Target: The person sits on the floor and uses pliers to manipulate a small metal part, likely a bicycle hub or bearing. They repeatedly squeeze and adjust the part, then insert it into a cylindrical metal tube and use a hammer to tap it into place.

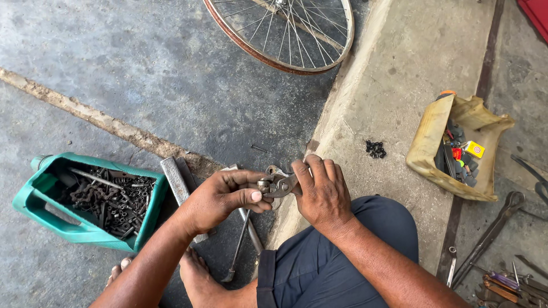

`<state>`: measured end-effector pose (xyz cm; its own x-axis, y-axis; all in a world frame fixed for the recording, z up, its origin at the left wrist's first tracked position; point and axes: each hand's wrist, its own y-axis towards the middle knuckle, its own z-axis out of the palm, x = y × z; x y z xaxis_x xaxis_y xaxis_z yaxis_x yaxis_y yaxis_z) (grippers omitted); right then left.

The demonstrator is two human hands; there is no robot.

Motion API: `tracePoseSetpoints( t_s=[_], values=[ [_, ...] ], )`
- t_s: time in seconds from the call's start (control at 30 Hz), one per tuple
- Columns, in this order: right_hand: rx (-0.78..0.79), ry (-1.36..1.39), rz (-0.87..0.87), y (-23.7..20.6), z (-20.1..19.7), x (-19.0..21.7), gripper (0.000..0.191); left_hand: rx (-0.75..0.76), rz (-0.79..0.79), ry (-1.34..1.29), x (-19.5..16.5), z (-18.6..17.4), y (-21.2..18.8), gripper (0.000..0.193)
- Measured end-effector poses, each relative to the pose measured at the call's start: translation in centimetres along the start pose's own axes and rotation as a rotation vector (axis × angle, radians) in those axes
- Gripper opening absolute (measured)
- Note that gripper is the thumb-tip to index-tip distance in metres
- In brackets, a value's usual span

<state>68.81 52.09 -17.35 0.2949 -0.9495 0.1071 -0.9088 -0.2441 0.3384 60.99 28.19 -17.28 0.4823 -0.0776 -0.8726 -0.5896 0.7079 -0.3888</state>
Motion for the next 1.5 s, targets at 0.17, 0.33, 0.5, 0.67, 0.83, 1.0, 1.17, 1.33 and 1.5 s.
tracePoseSetpoints(
  t_s=[0.17,0.33,0.5,0.67,0.83,1.0,1.17,1.33,1.5],
  values=[
    [-0.008,-0.002,-0.004,0.3,0.1,-0.5,0.046,-0.016,-0.013,0.013,0.0,0.3,0.3,0.046],
    [0.043,0.024,0.009,0.2,0.5,-0.7,0.043,-0.04,-0.012,0.003,0.0,0.6,0.2,0.045],
    [0.072,0.079,0.025,0.1,0.8,-0.5,0.066,-0.086,-0.026,0.057,-0.8,0.7,-0.1,0.04],
    [0.028,0.073,-0.039,0.1,0.9,-0.2,0.08,-0.108,-0.083,0.193,-1.8,0.9,-0.3,0.034],
    [0.01,0.025,-0.046,0.0,1.0,-0.3,0.08,-0.135,-0.171,0.285,-2.2,0.6,-0.3,0.036],
    [-0.042,0.01,-0.065,-0.1,0.9,-0.8,0.067,-0.11,-0.146,0.13,-1.6,0.5,0.0,0.038],
    [-0.031,0.032,0.014,-0.1,0.6,-1.1,0.052,-0.021,-0.072,-0.275,-0.3,0.4,0.2,0.037],
    [-0.009,0.034,0.006,-0.1,0.5,-0.8,0.05,0.057,-0.072,-0.338,0.9,0.4,0.3,0.038],
    [-0.066,0.055,-0.024,-0.2,0.6,-0.8,0.043,0.058,-0.085,-0.35,1.2,0.4,0.3,0.038]
  ],
)
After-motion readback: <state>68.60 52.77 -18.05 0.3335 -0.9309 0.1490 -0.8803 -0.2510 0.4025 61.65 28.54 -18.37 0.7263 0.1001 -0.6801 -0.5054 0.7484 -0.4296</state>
